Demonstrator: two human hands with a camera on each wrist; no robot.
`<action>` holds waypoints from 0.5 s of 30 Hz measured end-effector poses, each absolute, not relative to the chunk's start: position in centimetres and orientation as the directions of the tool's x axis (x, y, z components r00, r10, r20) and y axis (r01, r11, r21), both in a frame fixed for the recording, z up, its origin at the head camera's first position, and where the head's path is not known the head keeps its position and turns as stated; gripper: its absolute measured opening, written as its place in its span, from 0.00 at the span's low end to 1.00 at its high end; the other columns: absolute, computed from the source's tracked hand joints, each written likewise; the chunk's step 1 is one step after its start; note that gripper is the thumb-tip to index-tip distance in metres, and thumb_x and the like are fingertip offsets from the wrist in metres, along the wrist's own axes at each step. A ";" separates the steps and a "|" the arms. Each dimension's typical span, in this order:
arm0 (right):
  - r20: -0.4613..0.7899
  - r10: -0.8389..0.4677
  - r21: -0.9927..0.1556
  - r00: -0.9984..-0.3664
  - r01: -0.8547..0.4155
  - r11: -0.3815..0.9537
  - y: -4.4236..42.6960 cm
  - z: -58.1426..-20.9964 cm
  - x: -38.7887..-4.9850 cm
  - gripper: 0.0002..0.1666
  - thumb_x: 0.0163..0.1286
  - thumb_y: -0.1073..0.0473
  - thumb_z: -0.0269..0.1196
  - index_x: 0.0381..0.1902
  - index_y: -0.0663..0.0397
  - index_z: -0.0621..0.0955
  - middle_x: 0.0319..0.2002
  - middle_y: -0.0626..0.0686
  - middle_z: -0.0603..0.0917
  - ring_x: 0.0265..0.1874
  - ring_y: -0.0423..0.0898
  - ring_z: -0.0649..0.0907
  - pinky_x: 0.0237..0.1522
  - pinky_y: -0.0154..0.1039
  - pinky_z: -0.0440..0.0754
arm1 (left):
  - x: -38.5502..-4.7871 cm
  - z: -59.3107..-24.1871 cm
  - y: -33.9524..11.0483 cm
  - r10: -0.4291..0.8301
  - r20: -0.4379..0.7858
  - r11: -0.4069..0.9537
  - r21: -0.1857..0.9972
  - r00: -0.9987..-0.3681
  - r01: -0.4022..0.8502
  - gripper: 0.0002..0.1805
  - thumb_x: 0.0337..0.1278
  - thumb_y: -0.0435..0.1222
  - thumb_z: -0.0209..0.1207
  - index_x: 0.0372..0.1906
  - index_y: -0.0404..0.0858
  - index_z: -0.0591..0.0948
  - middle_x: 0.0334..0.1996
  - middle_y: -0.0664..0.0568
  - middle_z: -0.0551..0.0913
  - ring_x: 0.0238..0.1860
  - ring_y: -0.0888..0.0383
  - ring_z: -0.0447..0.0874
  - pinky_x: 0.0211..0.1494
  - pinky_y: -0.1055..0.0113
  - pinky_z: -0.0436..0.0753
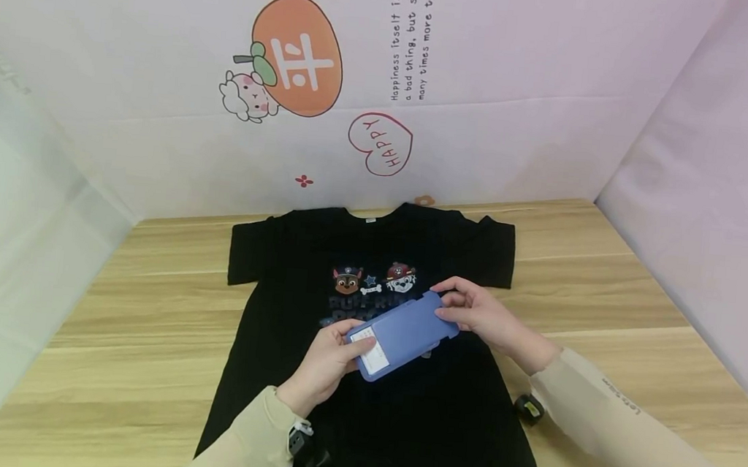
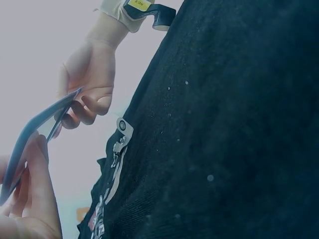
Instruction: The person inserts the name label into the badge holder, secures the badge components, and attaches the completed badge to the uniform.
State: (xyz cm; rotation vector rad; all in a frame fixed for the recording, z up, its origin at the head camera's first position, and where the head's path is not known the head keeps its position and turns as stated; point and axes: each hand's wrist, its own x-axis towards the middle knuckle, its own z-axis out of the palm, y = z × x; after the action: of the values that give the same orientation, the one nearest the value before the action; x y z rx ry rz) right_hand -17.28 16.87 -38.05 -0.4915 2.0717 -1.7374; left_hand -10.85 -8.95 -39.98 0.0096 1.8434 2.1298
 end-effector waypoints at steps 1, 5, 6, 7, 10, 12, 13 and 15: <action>-0.078 -0.500 -0.985 -0.863 -0.010 0.171 16.8 -38.0 -17.3 0.22 0.68 0.66 0.57 0.58 0.67 0.67 0.29 0.44 0.78 0.23 0.37 0.74 0.27 0.29 0.72 | -10.8 -40.0 -8.9 0.246 -0.203 -0.115 0.965 -0.948 -0.237 0.15 0.61 0.27 0.54 0.50 0.22 0.72 0.38 0.47 0.85 0.35 0.62 0.84 0.40 0.67 0.83; -0.085 -0.505 -0.985 -0.859 -0.002 0.171 16.8 -37.9 -17.2 0.23 0.69 0.65 0.57 0.59 0.67 0.66 0.29 0.45 0.79 0.25 0.37 0.76 0.29 0.29 0.75 | -10.9 -39.9 -8.9 0.246 -0.205 -0.118 0.964 -0.948 -0.239 0.15 0.61 0.27 0.55 0.50 0.23 0.72 0.37 0.49 0.86 0.34 0.63 0.84 0.39 0.68 0.83; -0.090 -0.503 -0.986 -0.859 0.004 0.169 16.7 -37.9 -17.2 0.23 0.69 0.66 0.57 0.59 0.66 0.66 0.29 0.45 0.79 0.25 0.37 0.76 0.30 0.29 0.76 | -10.9 -40.0 -8.9 0.246 -0.205 -0.118 0.964 -0.948 -0.239 0.14 0.61 0.27 0.55 0.50 0.23 0.73 0.37 0.49 0.86 0.34 0.63 0.83 0.39 0.68 0.83; -0.090 -0.505 -0.986 -0.859 0.004 0.168 16.7 -37.9 -17.2 0.23 0.69 0.66 0.57 0.59 0.66 0.66 0.29 0.45 0.79 0.25 0.38 0.76 0.30 0.29 0.77 | -10.9 -40.0 -8.9 0.246 -0.204 -0.119 0.964 -0.947 -0.238 0.14 0.61 0.27 0.55 0.50 0.23 0.72 0.37 0.49 0.86 0.34 0.63 0.83 0.39 0.68 0.83; -0.091 -0.505 -0.986 -0.858 0.005 0.169 16.8 -37.9 -17.3 0.23 0.69 0.66 0.56 0.59 0.67 0.66 0.29 0.45 0.79 0.26 0.38 0.77 0.31 0.29 0.78 | -10.9 -40.0 -8.9 0.248 -0.203 -0.119 0.964 -0.947 -0.238 0.15 0.61 0.27 0.55 0.50 0.23 0.72 0.37 0.49 0.86 0.34 0.63 0.84 0.39 0.68 0.83; -0.091 -0.504 -0.985 -0.859 0.003 0.172 16.7 -37.9 -17.3 0.23 0.68 0.66 0.56 0.59 0.67 0.65 0.30 0.46 0.78 0.26 0.38 0.77 0.30 0.30 0.78 | -10.9 -39.9 -8.9 0.247 -0.203 -0.118 0.964 -0.948 -0.237 0.15 0.61 0.27 0.55 0.50 0.22 0.72 0.38 0.48 0.85 0.35 0.63 0.84 0.39 0.68 0.83; -0.089 -0.504 -0.985 -0.859 0.000 0.173 16.7 -37.8 -17.3 0.24 0.68 0.66 0.56 0.59 0.67 0.65 0.30 0.46 0.78 0.26 0.38 0.77 0.30 0.30 0.78 | -10.9 -39.9 -8.9 0.247 -0.201 -0.117 0.965 -0.948 -0.235 0.15 0.61 0.27 0.55 0.50 0.22 0.72 0.38 0.48 0.85 0.35 0.62 0.84 0.40 0.67 0.83; -0.082 -0.500 -0.984 -0.862 -0.011 0.181 16.7 -37.7 -17.2 0.24 0.68 0.66 0.56 0.59 0.67 0.66 0.30 0.46 0.79 0.26 0.38 0.77 0.30 0.30 0.77 | -11.0 -39.8 -9.0 0.244 -0.201 -0.113 0.966 -0.949 -0.233 0.15 0.61 0.27 0.54 0.51 0.23 0.72 0.38 0.48 0.85 0.35 0.62 0.84 0.40 0.67 0.83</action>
State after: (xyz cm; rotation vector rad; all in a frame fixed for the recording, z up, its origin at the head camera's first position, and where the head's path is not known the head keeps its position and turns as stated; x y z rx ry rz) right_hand -17.25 16.73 -37.67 -0.4818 2.0770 -1.7251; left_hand -10.96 -8.97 -39.85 0.0121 1.8466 2.1312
